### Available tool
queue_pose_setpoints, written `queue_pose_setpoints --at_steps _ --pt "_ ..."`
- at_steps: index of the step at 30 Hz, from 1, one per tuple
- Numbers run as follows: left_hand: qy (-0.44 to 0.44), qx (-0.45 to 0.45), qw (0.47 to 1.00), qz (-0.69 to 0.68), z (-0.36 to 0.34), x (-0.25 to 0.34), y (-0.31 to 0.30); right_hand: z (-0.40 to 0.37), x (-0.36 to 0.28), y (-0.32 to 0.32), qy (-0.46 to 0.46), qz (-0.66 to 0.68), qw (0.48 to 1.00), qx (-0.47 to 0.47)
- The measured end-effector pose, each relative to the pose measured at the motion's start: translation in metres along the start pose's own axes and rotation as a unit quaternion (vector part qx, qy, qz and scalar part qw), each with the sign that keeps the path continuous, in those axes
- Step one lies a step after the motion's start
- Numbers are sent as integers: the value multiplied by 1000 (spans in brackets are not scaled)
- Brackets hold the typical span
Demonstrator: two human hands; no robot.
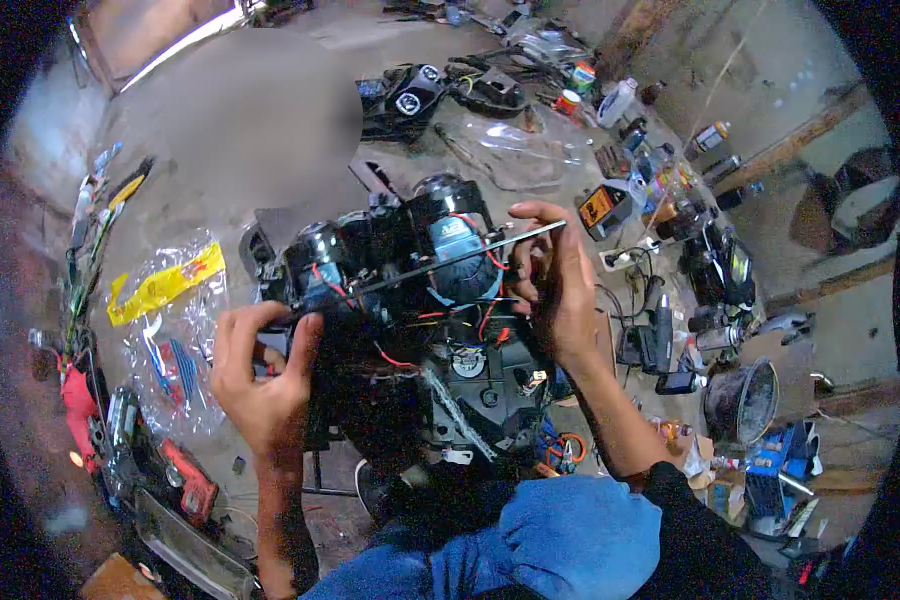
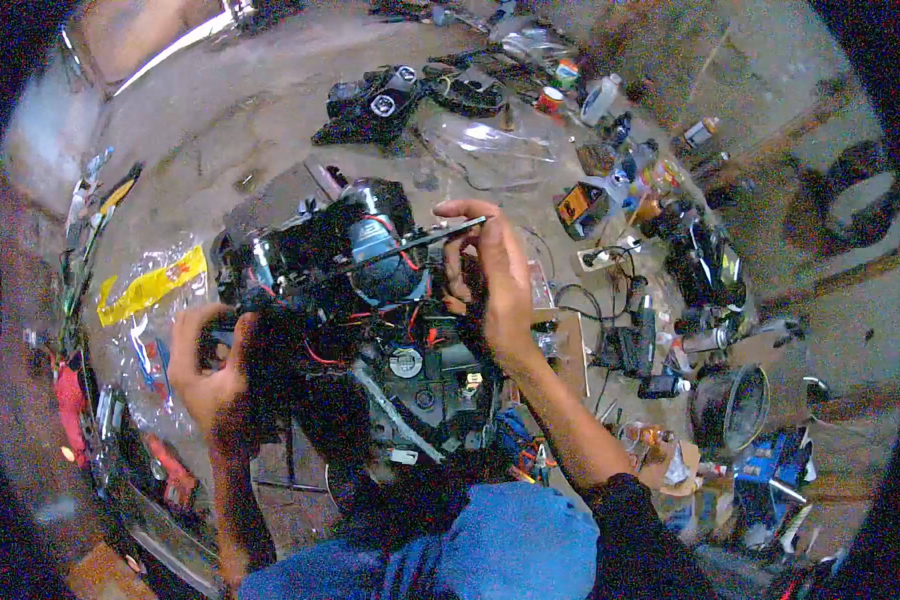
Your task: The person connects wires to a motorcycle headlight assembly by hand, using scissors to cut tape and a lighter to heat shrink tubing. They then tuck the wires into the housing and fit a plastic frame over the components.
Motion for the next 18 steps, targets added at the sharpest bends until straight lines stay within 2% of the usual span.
queue_pose_setpoints --at_steps 1,6,12,18 --pt "-12 -2 1000 3 -2 2 0 0 2 -1 28 56 998 -2" --pt "-12 -23 1000 -3 -6 0 1 -14 -8 -4 50 95 994 12" --pt "-25 -42 999 -9 -7 -6 4 -26 -5 -23 16 156 988 -7" --pt "18 -39 999 3 -4 -2 2 -34 -4 -30 20 163 986 33"
Point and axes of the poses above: each hand's wrist, its own z-axis towards the middle knuckle, its own y-axis out of the palm, x = y × z, the point moved 6 cm from there along z, towards the middle knuckle, and after that the axes turned 7 degrees about z, right-handed, at the moved point
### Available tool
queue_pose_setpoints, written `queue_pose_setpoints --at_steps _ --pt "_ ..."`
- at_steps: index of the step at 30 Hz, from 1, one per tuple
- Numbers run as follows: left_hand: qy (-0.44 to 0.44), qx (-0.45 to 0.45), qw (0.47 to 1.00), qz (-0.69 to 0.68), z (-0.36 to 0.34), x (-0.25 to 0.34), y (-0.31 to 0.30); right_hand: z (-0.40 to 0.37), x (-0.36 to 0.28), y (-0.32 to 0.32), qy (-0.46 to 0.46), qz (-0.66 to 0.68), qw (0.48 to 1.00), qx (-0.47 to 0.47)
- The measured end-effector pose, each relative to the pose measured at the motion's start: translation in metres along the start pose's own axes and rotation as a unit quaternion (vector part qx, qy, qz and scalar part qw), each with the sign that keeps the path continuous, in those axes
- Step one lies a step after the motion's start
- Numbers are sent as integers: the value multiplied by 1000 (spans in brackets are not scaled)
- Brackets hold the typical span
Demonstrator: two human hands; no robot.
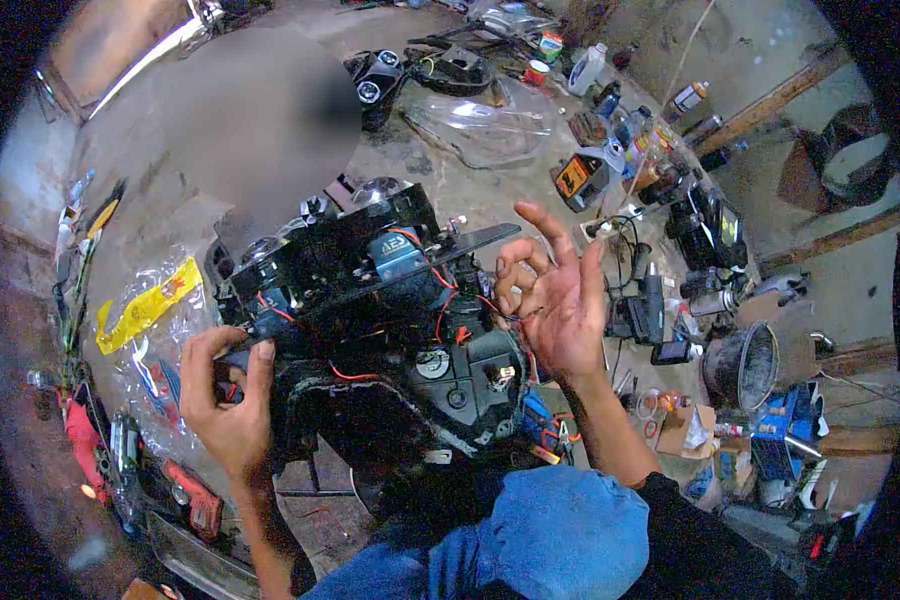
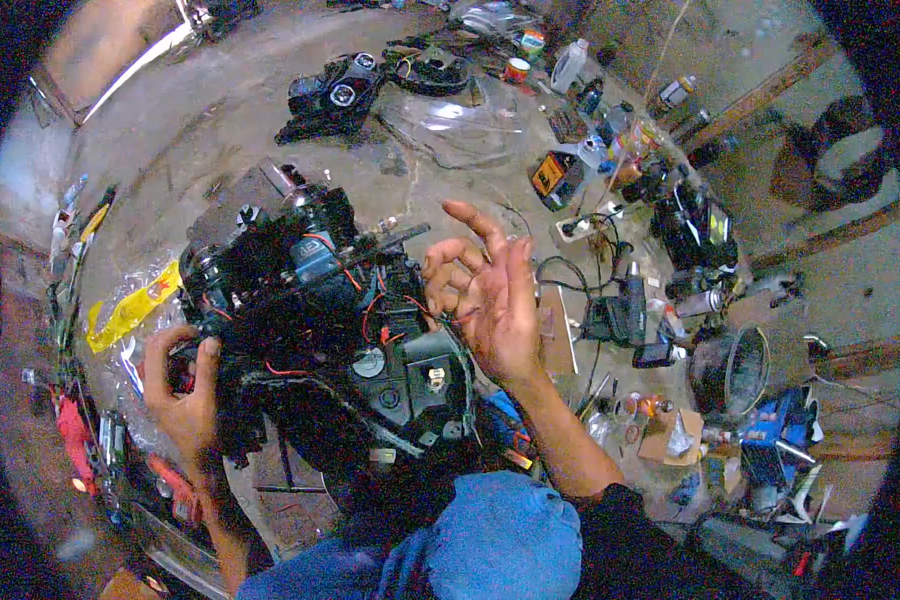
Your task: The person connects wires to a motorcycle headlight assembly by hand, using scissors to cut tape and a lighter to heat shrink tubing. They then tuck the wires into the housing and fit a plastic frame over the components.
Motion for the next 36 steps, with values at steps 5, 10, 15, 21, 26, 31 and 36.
queue_pose_setpoints --at_steps 5,10,15,21,26,31,36 --pt "2 -16 1000 -10 1 -4 -4 -4 -4 -14 -42 -151 987 23" --pt "-36 -28 998 -40 1 -4 -4 -24 -23 -14 -174 -462 865 97" --pt "44 -19 999 15 5 -5 -12 -34 -29 20 -235 -540 808 21" --pt "30 -70 997 8 9 -15 -13 1 -24 29 -251 -464 849 -34" --pt "44 -60 997 -10 9 -25 -10 13 -22 34 -205 -466 861 13" --pt "24 -24 999 -31 9 -27 -9 13 -23 35 -247 -418 874 22" --pt "30 8 999 -23 9 -27 -6 12 -25 37 -223 -398 889 35"
Point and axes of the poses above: each hand's wrist, its own z-axis towards the middle knuckle, its own y-axis out of the palm, x = y × z, the point moved 6 cm from there along z, towards the middle knuckle, and after that the axes turned 7 degrees about z, right-handed, at the moved point
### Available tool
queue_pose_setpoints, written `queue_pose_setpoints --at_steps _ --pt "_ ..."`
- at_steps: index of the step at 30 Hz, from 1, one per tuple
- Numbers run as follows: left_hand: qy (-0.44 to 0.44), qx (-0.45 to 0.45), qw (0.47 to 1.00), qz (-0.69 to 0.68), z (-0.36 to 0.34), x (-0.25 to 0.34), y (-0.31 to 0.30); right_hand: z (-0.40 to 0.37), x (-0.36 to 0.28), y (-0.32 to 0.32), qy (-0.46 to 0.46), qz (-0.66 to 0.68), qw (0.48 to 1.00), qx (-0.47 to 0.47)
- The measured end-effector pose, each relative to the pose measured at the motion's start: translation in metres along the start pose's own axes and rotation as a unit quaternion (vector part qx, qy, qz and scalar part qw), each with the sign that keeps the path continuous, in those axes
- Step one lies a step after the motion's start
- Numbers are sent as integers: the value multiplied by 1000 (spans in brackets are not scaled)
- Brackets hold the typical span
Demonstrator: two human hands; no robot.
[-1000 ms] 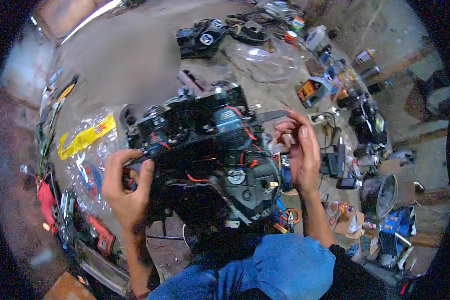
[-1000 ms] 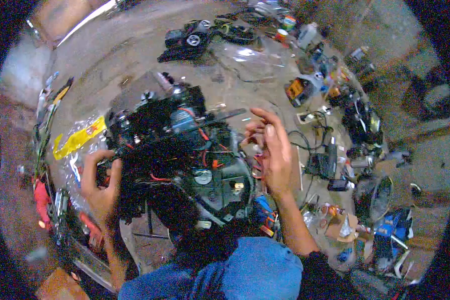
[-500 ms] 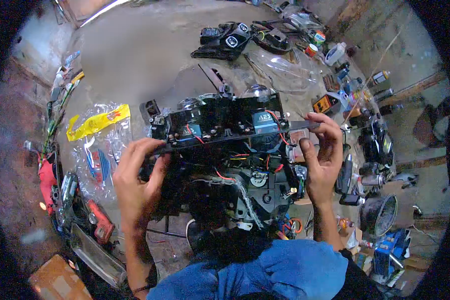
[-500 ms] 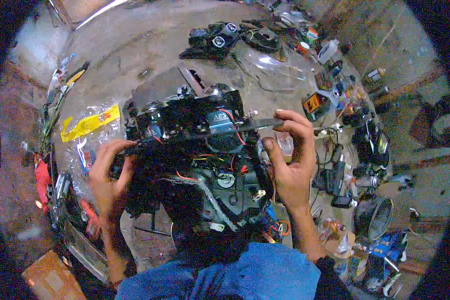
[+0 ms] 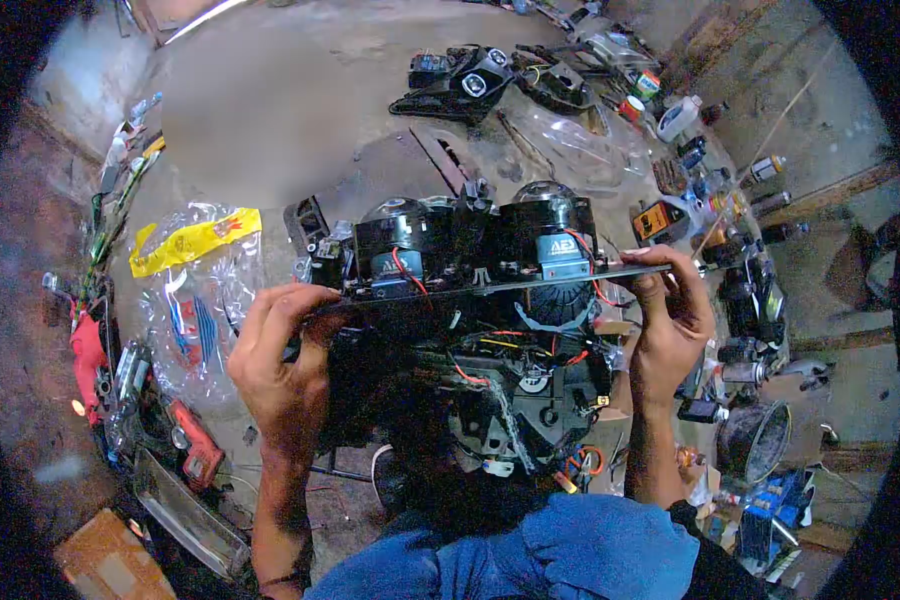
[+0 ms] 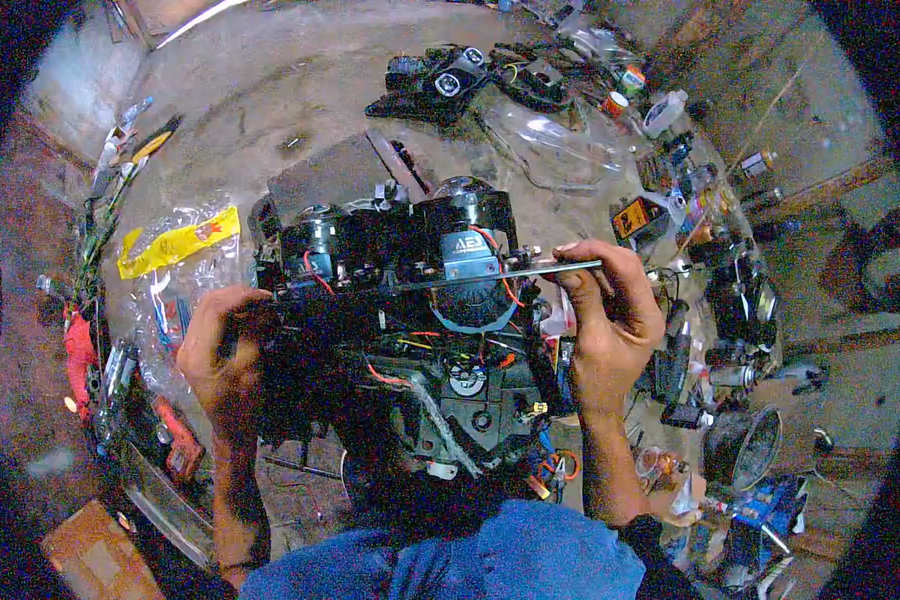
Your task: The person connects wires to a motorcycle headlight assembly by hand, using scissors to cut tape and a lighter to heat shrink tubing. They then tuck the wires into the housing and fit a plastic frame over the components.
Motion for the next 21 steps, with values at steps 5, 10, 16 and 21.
queue_pose_setpoints --at_steps 5,10,16,21 --pt "-10 22 1000 -11 -1 -1 0 -4 6 1 0 9 1000 16" --pt "-12 41 999 -15 0 4 -3 -15 8 -3 20 -6 1000 9" --pt "-25 39 999 -28 -4 1 -2 -27 -5 -4 -17 -70 996 49" --pt "-16 33 999 -10 0 3 -3 -61 -35 -17 -125 -97 979 -131"
Point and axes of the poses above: each hand's wrist, its own z-axis towards the middle knuckle, its own y-axis out of the palm, x = y × z, the point moved 6 cm from there along z, towards the middle knuckle, and after that the axes turned 7 degrees about z, right-handed, at the moved point
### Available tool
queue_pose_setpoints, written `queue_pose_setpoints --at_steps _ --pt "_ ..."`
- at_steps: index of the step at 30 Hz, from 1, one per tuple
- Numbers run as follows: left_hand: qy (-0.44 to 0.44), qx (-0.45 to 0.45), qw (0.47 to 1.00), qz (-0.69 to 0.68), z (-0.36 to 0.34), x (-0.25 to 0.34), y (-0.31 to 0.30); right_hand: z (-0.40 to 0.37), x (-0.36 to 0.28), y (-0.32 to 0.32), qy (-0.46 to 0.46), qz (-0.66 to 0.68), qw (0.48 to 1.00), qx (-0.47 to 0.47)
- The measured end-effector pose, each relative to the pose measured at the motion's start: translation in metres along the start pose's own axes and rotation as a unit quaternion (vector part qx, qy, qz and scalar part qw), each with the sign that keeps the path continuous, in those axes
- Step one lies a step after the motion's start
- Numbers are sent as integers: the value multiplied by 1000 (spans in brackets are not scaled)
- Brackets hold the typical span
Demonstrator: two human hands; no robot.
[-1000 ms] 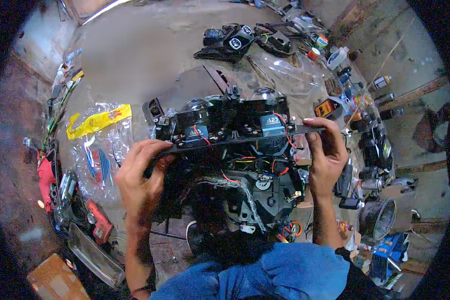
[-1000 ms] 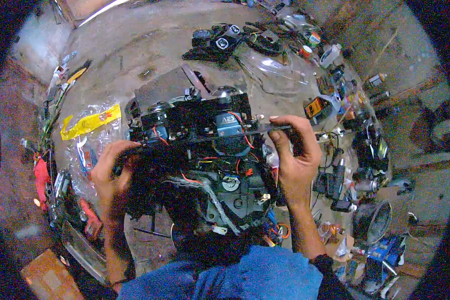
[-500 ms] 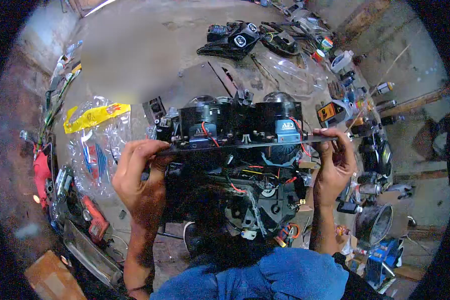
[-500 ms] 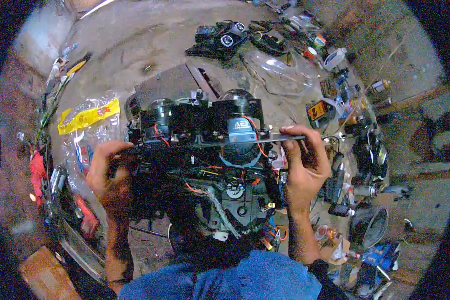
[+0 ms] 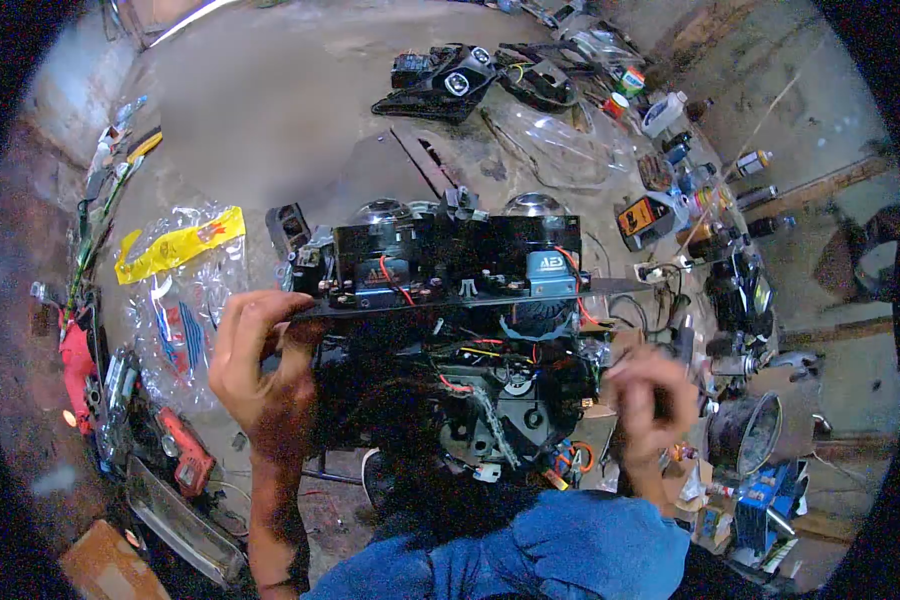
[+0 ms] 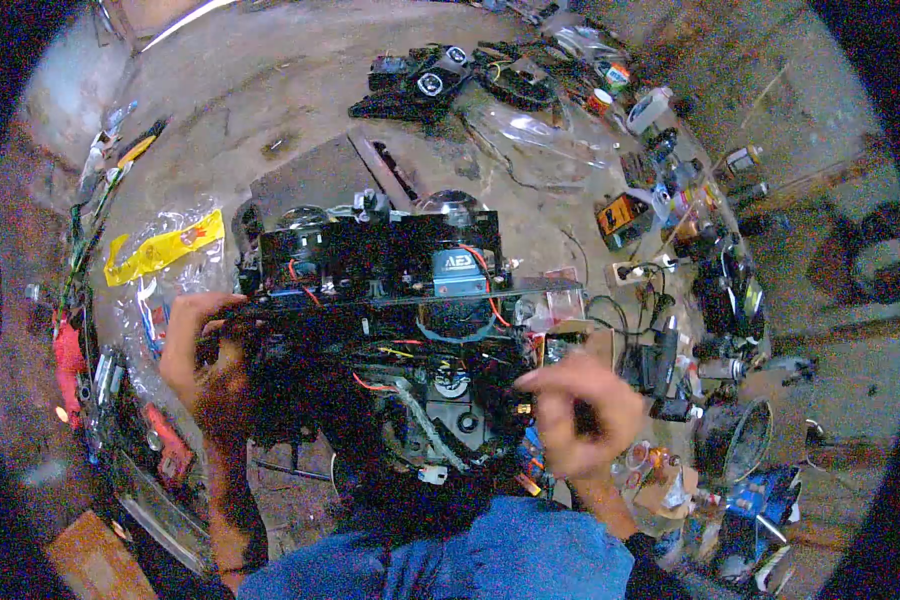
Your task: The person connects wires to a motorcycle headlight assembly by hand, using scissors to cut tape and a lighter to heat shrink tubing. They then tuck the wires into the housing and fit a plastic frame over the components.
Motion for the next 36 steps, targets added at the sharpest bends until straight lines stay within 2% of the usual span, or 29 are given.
queue_pose_setpoints --at_steps 2,5,8,14,17,19,23,26,27,30,31,33,34,36 --pt "-3 1 1000 -14 0 -1 1 13 -15 19 23 -31 985 -168" --pt "-14 12 999 -34 -2 -4 3 12 -16 36 84 -49 979 -177" --pt "-27 15 998 -48 -3 -5 4 16 -21 41 103 -113 970 -188" --pt "-35 29 997 -57 -8 -10 5 14 -21 46 139 -146 958 -203" --pt "-61 23 993 -97 -9 -5 6 18 -24 51 172 -197 930 -260" --pt "-102 19 985 -141 -11 -3 8 25 -27 54 211 -162 937 -228" --pt "-87 22 989 -118 -8 -3 9 31 -15 54 313 -100 928 -175" --pt "-65 28 993 -95 -8 -1 7 32 -11 59 348 -70 923 -149" --pt "-68 28 993 -97 -8 1 6 34 -13 58 329 -97 927 -152" --pt "-61 19 995 -81 -8 -3 5 32 -11 52 350 -106 923 -120" --pt "-55 15 996 -72 -8 -4 6 32 -12 50 307 -106 940 -104" --pt "-101 -5 986 -135 -10 -4 7 31 -14 47 220 -106 967 -69" --pt "-124 -14 978 -166 -11 -4 8 31 -15 46 216 -100 969 -64" --pt "-102 -12 983 -156 -11 -9 9 31 -19 43 210 -87 972 -56"
Point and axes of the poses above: each hand's wrist, its own z-axis towards the middle knuckle, its own y-axis out of the palm, x = y × z, the point moved 6 cm from there along z, towards the middle knuckle, and after that the axes turned 7 degrees about z, right-handed, at the moved point
